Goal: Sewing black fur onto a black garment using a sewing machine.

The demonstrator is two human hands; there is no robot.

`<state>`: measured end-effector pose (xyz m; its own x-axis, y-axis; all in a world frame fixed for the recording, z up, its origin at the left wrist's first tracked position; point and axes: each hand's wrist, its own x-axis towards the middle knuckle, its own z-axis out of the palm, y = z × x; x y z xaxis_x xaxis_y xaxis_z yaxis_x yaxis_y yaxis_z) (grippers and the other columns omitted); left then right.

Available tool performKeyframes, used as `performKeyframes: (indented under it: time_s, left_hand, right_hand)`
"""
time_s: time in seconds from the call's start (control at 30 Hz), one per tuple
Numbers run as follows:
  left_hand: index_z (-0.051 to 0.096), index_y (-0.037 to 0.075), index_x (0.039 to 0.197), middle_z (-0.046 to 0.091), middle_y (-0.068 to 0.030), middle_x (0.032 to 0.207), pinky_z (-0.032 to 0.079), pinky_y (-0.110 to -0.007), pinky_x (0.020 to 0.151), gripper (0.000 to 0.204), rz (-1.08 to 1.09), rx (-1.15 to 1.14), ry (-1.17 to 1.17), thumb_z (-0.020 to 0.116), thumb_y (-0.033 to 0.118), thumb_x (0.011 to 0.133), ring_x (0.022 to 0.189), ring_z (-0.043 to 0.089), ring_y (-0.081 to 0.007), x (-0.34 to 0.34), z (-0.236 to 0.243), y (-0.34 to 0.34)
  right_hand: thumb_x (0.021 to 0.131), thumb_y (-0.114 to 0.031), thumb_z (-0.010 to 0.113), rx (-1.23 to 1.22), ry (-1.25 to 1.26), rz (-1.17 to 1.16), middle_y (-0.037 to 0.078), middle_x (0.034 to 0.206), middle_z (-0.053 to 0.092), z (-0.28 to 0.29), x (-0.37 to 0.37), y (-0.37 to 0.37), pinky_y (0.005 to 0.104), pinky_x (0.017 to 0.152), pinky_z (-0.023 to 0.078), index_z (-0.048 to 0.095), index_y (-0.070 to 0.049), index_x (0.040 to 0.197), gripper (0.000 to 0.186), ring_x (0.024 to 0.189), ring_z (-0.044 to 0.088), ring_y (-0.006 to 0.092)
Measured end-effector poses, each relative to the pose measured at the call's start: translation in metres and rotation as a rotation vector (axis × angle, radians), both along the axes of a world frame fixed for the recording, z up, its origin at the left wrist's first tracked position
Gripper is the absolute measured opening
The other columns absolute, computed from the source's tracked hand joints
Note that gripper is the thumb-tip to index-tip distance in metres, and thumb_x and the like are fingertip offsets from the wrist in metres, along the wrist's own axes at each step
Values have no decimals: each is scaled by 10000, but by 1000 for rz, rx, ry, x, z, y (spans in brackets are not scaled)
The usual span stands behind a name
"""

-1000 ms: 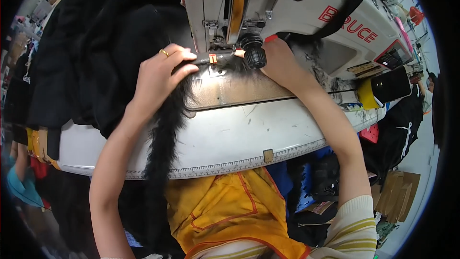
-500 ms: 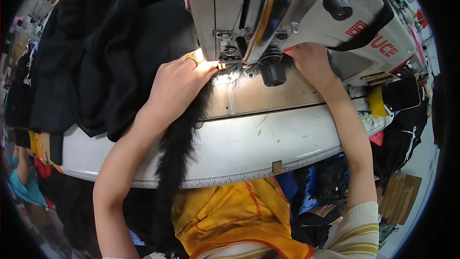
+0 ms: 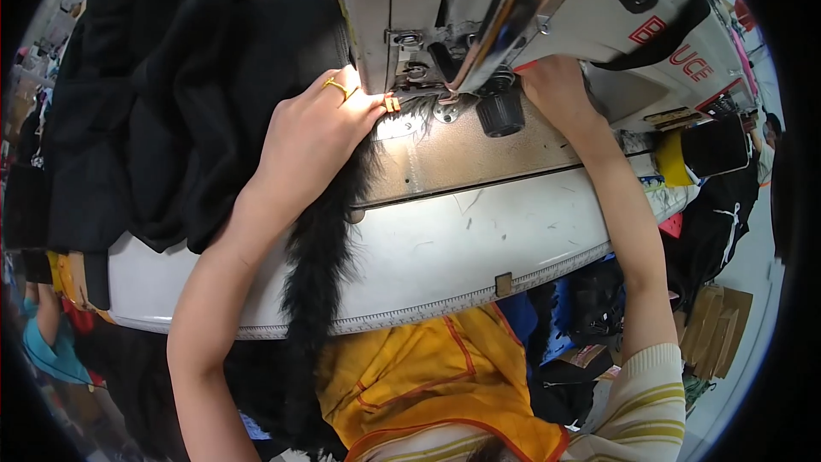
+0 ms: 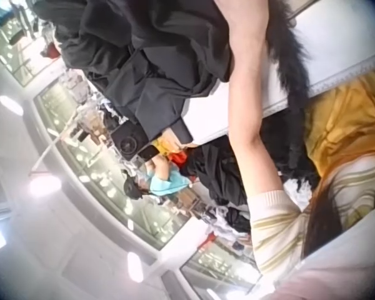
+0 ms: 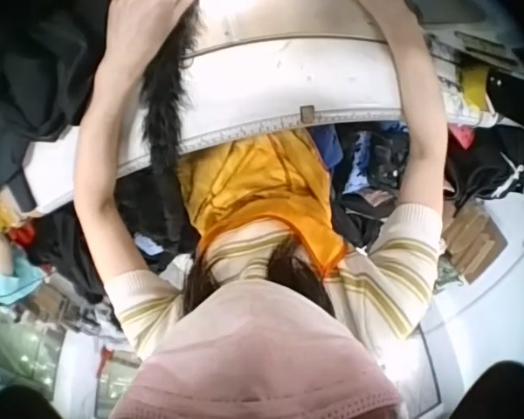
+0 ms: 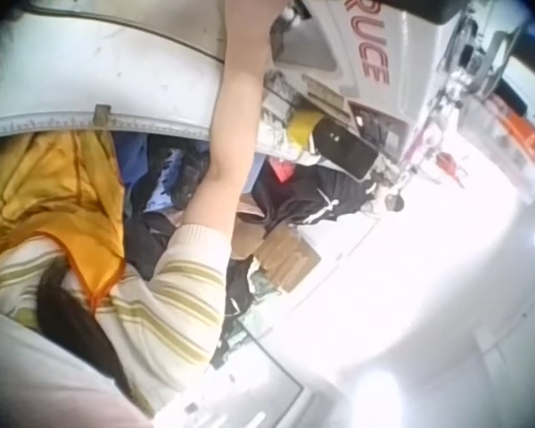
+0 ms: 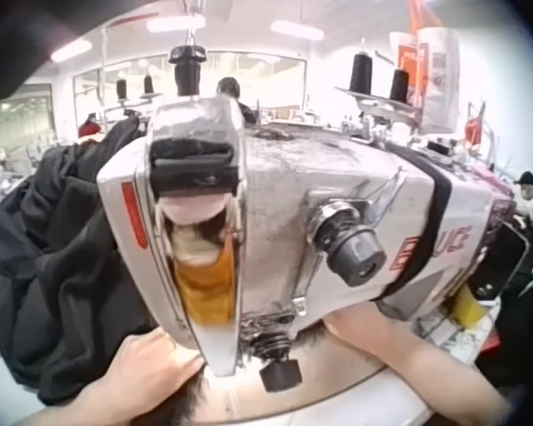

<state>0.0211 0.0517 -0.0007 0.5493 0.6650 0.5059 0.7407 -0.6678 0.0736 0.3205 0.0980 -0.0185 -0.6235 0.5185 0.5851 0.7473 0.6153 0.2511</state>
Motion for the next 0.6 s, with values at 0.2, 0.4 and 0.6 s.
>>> performKeyframes:
  time_s: [0.2,0.4,0.6]
  left_hand:
    - [649,95,869,560,-10,844,504,-279,587,119,-26,99,-35,670,173,782,766,580,-160,-8,3,0]
    - [651,126,879,563,34,815,501,-276,567,128,13,27,-131,691,154,761,776,590,-140,-11,1,-12]
    - [644,118,883,547,26,793,502,-277,547,146,86,77,-22,697,162,754,773,589,-136,-4,5,-27]
  right_hand:
    - [719,-25,619,-14,37,52,-36,949,608,-1,-1,0,300,641,503,669,-187,997,326,839,613,179]
    - [673,-86,624,-147,26,45,89,810,623,8,-8,-10,436,775,456,652,-99,857,187,852,596,297]
    - [797,-230,615,-151,16,159,27,962,571,10,-66,-23,382,901,439,605,-96,925,186,922,568,213]
